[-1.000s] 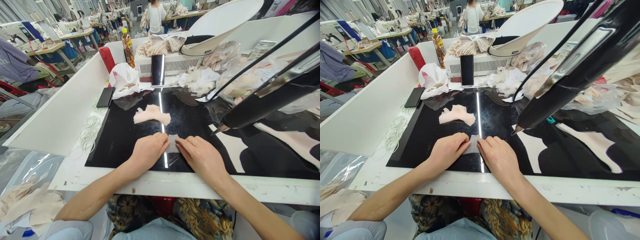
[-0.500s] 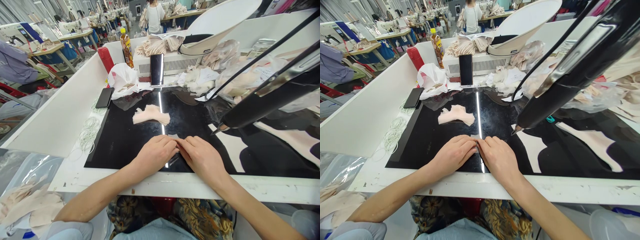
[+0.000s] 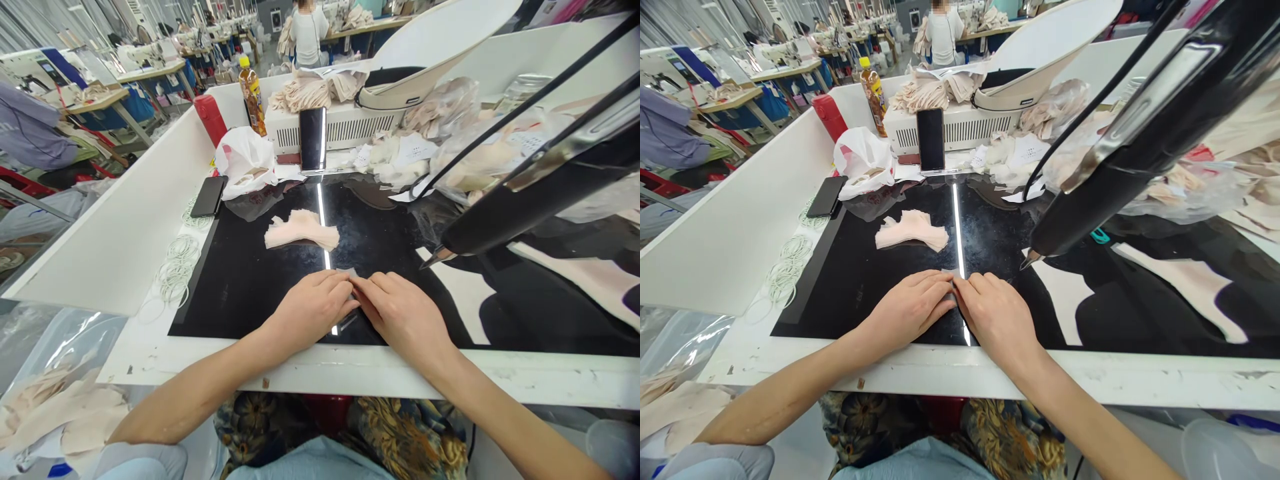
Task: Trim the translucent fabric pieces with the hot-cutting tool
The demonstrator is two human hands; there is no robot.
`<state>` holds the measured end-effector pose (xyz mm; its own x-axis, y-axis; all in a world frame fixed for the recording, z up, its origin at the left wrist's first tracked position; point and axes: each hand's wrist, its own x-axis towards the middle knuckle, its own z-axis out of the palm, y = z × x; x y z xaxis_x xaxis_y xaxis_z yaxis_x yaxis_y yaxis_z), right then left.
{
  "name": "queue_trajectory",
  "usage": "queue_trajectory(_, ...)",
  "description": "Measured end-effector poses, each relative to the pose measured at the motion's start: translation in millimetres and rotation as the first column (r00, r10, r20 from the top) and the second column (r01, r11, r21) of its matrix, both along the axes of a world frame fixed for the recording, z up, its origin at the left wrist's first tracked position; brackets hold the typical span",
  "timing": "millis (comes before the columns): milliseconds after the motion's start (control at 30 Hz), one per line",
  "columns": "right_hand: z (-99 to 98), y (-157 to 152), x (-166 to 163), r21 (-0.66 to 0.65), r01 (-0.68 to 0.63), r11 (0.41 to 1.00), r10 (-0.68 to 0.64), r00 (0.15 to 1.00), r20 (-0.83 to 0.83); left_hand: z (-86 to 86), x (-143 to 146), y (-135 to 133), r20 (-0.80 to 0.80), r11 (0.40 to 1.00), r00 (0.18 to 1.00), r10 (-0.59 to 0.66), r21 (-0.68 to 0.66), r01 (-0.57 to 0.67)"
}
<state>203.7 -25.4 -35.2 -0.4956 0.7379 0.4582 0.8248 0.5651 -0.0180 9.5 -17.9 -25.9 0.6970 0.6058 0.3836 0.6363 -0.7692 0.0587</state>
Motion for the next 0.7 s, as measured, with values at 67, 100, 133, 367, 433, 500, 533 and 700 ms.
queue_trajectory(67, -0.6, -0.3, 0.4, 0.002, -0.001, 1.0, 0.001, 1.0, -0.004, 0.6, -0.1, -0.2, -0.005, 1.0, 1.0, 0.0, 0.012, 0.0)
queue_trajectory(100, -0.9, -0.6, 0.7, -0.001, -0.003, 1.0, 0.003, 1.0, -0.004, 0.8, -0.2, -0.3, -0.006, 1.0, 1.0, 0.001, 0.011, -0.001)
queue_trajectory(133, -0.9, -1.0, 1.1, -0.004, -0.002, 1.0, 0.002, 1.0, -0.004, 0.9, -0.3, -0.5, -0.005, 1.0, 1.0, 0.003, 0.007, -0.003)
queue_trajectory(367, 0.1, -4.1, 4.0, 0.021, 0.026, 0.999, -0.026, 1.0, 0.005, 2.3, -1.2, -0.7, -0.003, 1.0, 1.0, 0.004, -0.024, -0.004)
queue_trajectory(433, 0.1, -5.0, 4.3, 0.016, 0.031, 0.999, -0.031, 0.999, 0.012, 3.2, -1.1, -0.8, -0.002, 1.0, 1.0, 0.005, -0.025, -0.005)
queue_trajectory(500, 0.4, -5.6, 4.0, 0.014, 0.033, 0.999, -0.033, 0.999, 0.013, 3.7, -0.9, -0.8, -0.004, 0.999, 1.0, 0.006, -0.033, -0.006)
queue_trajectory(533, 0.6, -5.8, 3.7, 0.015, 0.033, 0.999, -0.033, 0.999, 0.011, 3.8, -0.8, -0.9, -0.005, 0.999, 1.0, 0.007, -0.039, -0.007)
queue_trajectory(700, 1.4, -5.7, 2.7, 0.018, 0.027, 0.999, -0.027, 1.0, 0.001, 2.2, -1.2, -1.1, -0.004, 1.0, 1.0, 0.013, -0.027, -0.013)
